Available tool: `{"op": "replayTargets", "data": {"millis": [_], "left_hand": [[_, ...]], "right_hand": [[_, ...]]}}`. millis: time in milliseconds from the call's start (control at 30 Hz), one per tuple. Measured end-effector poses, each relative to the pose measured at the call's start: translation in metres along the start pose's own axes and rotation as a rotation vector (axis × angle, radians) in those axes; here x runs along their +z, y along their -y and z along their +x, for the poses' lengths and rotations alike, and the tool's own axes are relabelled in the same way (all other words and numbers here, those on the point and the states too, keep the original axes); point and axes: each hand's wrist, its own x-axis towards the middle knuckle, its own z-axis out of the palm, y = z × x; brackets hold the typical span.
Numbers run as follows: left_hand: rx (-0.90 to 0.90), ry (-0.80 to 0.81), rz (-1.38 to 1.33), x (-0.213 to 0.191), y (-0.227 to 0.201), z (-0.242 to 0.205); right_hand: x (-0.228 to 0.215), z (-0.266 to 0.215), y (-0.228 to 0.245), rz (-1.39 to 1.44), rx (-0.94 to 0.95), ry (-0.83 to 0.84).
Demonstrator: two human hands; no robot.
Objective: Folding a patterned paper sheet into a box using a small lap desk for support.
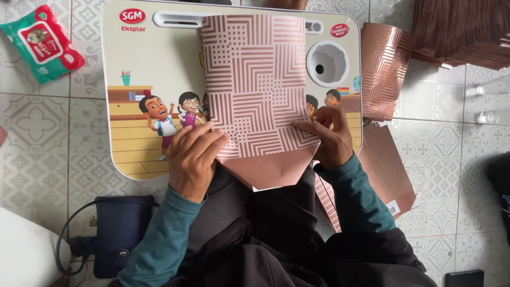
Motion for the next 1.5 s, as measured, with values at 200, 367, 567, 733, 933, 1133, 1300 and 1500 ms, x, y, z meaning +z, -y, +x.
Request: {"op": "replayTargets", "data": {"millis": [200,367,567,733,933,1133,1300,1500], "left_hand": [[0.021,0.017,-0.032,0.006,0.011,0.001],[-0.076,0.073,-0.113,0.004,0.016,-0.005],[-0.233,0.165,-0.235,0.008,0.024,-0.010],[-0.288,0.142,-0.268,0.016,0.028,-0.009],[-0.261,0.106,-0.243,0.015,0.028,-0.007],[-0.262,0.161,-0.328,0.003,0.025,-0.002],[-0.272,0.251,-0.341,-0.001,0.022,0.001],[-0.343,0.214,-0.279,0.007,0.019,0.005]], "right_hand": [[-0.009,0.011,-0.003,-0.033,-0.160,0.137],[-0.009,0.011,0.001,0.010,-0.078,0.125],[-0.010,-0.008,0.003,0.099,0.232,0.114],[-0.008,-0.006,0.004,0.110,0.288,0.118],[-0.002,-0.009,-0.009,0.062,0.246,0.118],[-0.006,0.004,-0.005,0.144,0.057,0.025],[-0.002,0.012,0.001,0.189,-0.006,0.144],[-0.002,0.013,0.005,0.065,0.063,0.230]]}}
